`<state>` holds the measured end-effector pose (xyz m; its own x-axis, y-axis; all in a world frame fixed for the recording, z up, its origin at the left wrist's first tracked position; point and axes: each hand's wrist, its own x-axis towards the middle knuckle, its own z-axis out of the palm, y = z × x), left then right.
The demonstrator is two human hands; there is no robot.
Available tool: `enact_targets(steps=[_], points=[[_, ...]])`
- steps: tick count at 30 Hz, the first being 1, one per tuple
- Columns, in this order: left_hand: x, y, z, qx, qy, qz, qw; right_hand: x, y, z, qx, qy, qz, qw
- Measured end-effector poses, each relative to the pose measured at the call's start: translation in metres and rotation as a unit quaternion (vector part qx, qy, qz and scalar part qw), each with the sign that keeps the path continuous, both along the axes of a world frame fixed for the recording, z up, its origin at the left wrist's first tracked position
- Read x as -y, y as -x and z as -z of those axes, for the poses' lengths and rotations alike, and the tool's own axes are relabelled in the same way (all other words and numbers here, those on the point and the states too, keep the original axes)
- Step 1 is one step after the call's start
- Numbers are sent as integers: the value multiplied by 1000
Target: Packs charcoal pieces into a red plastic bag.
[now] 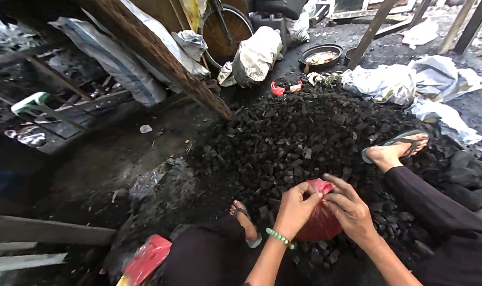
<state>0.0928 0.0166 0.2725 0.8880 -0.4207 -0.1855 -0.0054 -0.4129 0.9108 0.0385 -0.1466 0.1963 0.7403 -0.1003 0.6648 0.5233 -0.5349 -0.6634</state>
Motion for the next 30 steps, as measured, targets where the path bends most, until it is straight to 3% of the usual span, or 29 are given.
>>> enact_targets(steps=[5,6,7,9,10,12,14,16,19,22,24,30], points=[[7,15,10,235,-99,50,966,15,-3,-5,-99,-38,-56,993],[9,17,10,242,-114,56,962,16,-3,-3,-101,-27,-57,993],[10,18,7,200,-110,64,971,16,-3,-1,-101,-13,-54,993],[9,16,-1,13,-15,56,998,14,-2,2,-90,-9,-46,995],[8,15,1,-87,77,28,993,13,-1,3,-84,-28,-46,995],[6,15,2,-233,231,-20,944,15,1,-1,-98,-95,-75,988],[5,17,1,-247,265,-30,932,17,3,-7,-125,-137,-93,978],[5,18,-1,-166,211,-1,963,14,3,-13,-120,-157,-83,977],[2,21,-13,48,18,81,995,2,1,-21,-79,-193,-61,976],[1,24,-23,230,-117,120,959,-7,-2,-27,-55,-176,-40,982],[-6,22,-20,309,-124,105,937,-7,2,-32,-49,-143,-26,988],[-50,6,2,320,-139,27,937,34,22,-30,-78,-58,-15,995]])
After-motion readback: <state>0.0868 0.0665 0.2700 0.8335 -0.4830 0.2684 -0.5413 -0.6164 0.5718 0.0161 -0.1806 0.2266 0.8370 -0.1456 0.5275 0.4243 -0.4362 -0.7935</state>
